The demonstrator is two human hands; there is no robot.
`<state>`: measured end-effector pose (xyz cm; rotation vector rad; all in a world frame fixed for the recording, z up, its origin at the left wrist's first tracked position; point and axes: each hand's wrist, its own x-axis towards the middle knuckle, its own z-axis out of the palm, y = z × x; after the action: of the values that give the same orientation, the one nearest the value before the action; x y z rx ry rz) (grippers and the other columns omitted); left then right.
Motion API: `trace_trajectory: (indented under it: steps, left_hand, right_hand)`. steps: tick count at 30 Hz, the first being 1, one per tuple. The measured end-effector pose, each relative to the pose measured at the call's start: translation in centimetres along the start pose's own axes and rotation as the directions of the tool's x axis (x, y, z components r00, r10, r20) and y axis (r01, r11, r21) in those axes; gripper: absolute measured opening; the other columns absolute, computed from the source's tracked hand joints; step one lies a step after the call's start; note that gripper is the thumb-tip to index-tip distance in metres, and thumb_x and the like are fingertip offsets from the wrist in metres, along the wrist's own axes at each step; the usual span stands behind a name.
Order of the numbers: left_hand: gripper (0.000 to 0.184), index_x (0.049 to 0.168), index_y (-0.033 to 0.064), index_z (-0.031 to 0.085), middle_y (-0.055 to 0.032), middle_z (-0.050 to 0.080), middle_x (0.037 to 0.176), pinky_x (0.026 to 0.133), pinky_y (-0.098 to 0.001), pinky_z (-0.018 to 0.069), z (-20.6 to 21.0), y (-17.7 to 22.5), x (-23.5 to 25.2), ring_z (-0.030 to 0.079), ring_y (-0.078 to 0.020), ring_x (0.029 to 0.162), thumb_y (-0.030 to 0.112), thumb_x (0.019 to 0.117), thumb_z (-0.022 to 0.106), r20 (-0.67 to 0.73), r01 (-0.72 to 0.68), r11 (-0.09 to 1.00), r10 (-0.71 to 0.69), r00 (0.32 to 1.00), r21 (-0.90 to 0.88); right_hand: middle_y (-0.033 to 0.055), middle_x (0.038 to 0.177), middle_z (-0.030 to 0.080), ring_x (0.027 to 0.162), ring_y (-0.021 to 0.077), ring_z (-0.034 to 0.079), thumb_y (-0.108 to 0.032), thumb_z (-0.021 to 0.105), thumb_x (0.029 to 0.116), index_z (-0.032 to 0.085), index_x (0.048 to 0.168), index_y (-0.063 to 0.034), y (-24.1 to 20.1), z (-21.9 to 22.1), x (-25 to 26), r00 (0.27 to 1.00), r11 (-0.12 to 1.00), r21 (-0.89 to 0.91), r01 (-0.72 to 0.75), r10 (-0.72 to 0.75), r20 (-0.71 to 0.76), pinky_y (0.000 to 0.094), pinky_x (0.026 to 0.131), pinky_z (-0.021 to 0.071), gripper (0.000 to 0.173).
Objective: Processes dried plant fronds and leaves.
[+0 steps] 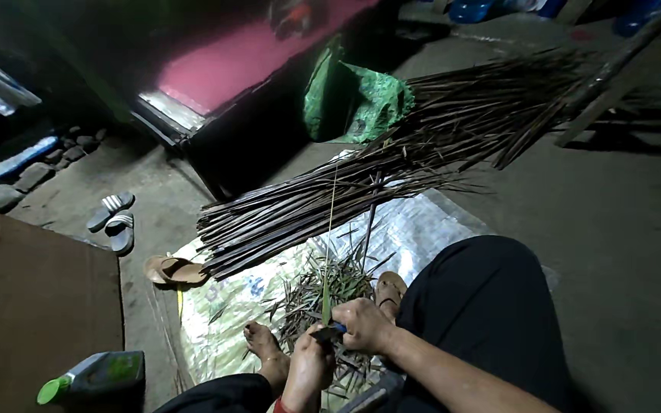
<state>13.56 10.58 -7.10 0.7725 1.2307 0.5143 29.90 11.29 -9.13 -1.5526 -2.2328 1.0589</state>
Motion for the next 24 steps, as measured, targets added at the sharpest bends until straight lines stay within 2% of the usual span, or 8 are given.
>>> trace_trajectory:
  steps: [3, 7, 10, 15, 18, 21, 22, 24]
  left_hand:
    - [0.037, 0.086, 0.0111, 0.056, 0.0073, 0.046, 0.056, 0.040, -0.0153, 0.0325, 0.1, 0.3, -0.3, 0.037, -0.0001, 0.042, 0.013, 0.1112, 0.028, 0.008, 0.021, 1.000, -0.021, 1.000, 0.008]
    - [0.035, 0.091, 0.0093, 0.054, 0.0063, 0.044, 0.058, 0.040, -0.0161, 0.0326, 0.4, 0.3, -0.5, 0.036, -0.0013, 0.042, 0.018, 0.1128, 0.028, 0.037, 0.027, 0.999, -0.029, 0.999, 0.036]
    - [0.035, 0.090, 0.0096, 0.053, 0.0063, 0.043, 0.058, 0.040, -0.0159, 0.0321, 0.5, 0.2, -0.5, 0.036, -0.0012, 0.042, 0.017, 0.1127, 0.028, 0.065, 0.023, 0.999, -0.025, 0.998, 0.024]
    - [0.036, 0.088, 0.0107, 0.053, 0.0068, 0.042, 0.055, 0.039, -0.0146, 0.0305, 0.5, 0.5, -0.8, 0.035, -0.0002, 0.040, 0.017, 0.1127, 0.027, 0.093, 0.058, 0.998, -0.055, 0.994, -0.034]
    - [0.036, 0.089, 0.0101, 0.053, 0.0060, 0.042, 0.056, 0.038, -0.0147, 0.0292, 0.5, 0.2, -1.0, 0.034, -0.0005, 0.040, 0.018, 0.1129, 0.027, 0.107, 0.073, 0.996, -0.067, 0.992, -0.055]
    - [0.036, 0.092, 0.0084, 0.055, 0.0046, 0.045, 0.058, 0.039, -0.0157, 0.0330, 0.1, -0.3, -0.4, 0.038, -0.0015, 0.041, 0.019, 0.1129, 0.028, 0.072, 0.050, 0.997, -0.046, 0.996, -0.056]
    - [0.035, 0.093, 0.0075, 0.055, 0.0039, 0.047, 0.059, 0.040, -0.0159, 0.0351, 0.0, -0.4, -0.3, 0.040, -0.0018, 0.042, 0.019, 0.1130, 0.028, 0.067, 0.043, 0.998, -0.040, 0.997, -0.050]
    - [0.032, 0.098, 0.0061, 0.056, 0.0025, 0.050, 0.062, 0.042, -0.0164, 0.0393, 0.0, -0.4, -0.1, 0.044, -0.0026, 0.045, 0.018, 0.1127, 0.031, 0.062, 0.037, 0.999, -0.035, 0.997, -0.027]
  right_hand:
    - [0.0244, 0.086, 0.070, 0.085, 0.0425, 0.071, -0.003, 0.064, 0.0831, 0.065, 0.088, 0.0078, 0.4, 0.1, 0.3, 0.997, 0.995, -0.096, -0.041, 0.034, -0.069, 0.0595, 0.073, 0.0527, 0.012]
    - [0.0244, 0.101, 0.073, 0.098, 0.0432, 0.071, -0.004, 0.062, 0.0887, 0.070, 0.110, 0.0039, 2.0, -1.0, 0.7, 0.964, 0.961, -0.094, -0.261, 0.254, -0.085, 0.0618, 0.083, 0.0529, 0.024]
    - [0.0228, 0.105, 0.073, 0.100, 0.0417, 0.071, -0.005, 0.060, 0.0894, 0.070, 0.114, 0.0016, 2.7, -1.4, 0.9, 0.943, 0.935, -0.137, -0.327, 0.311, -0.121, 0.0606, 0.084, 0.0532, 0.028]
    - [0.0216, 0.100, 0.075, 0.091, 0.0401, 0.074, 0.002, 0.063, 0.0861, 0.073, 0.111, 0.0013, 3.8, 0.0, 1.4, 0.840, 0.904, -0.179, -0.387, 0.266, -0.474, 0.0558, 0.076, 0.0577, 0.027]
    - [0.0211, 0.117, 0.072, 0.108, 0.0396, 0.070, -0.002, 0.054, 0.0942, 0.066, 0.131, -0.0043, 3.3, -2.4, 1.8, 0.750, 0.804, 0.007, -0.595, 0.558, -0.355, 0.0575, 0.089, 0.0534, 0.039]
    - [0.0211, 0.116, 0.071, 0.108, 0.0328, 0.068, -0.008, 0.049, 0.1033, 0.066, 0.128, 0.0005, 3.5, -3.4, 1.8, 0.769, 0.799, 0.347, -0.492, 0.585, -0.256, 0.0505, 0.097, 0.0510, 0.031]
    - [0.0171, 0.109, 0.071, 0.098, 0.0251, 0.067, -0.012, 0.048, 0.1059, 0.068, 0.124, 0.0017, 3.6, -3.0, 1.8, 0.793, 0.780, 0.484, -0.398, 0.557, -0.246, 0.0430, 0.092, 0.0524, 0.030]
    - [0.0000, 0.075, 0.058, 0.061, 0.0052, 0.051, -0.018, 0.049, 0.1075, 0.068, 0.114, 0.0020, 2.9, -1.9, 2.1, 0.839, 0.664, 0.715, -0.218, 0.502, -0.211, 0.0235, 0.060, 0.0460, 0.028]
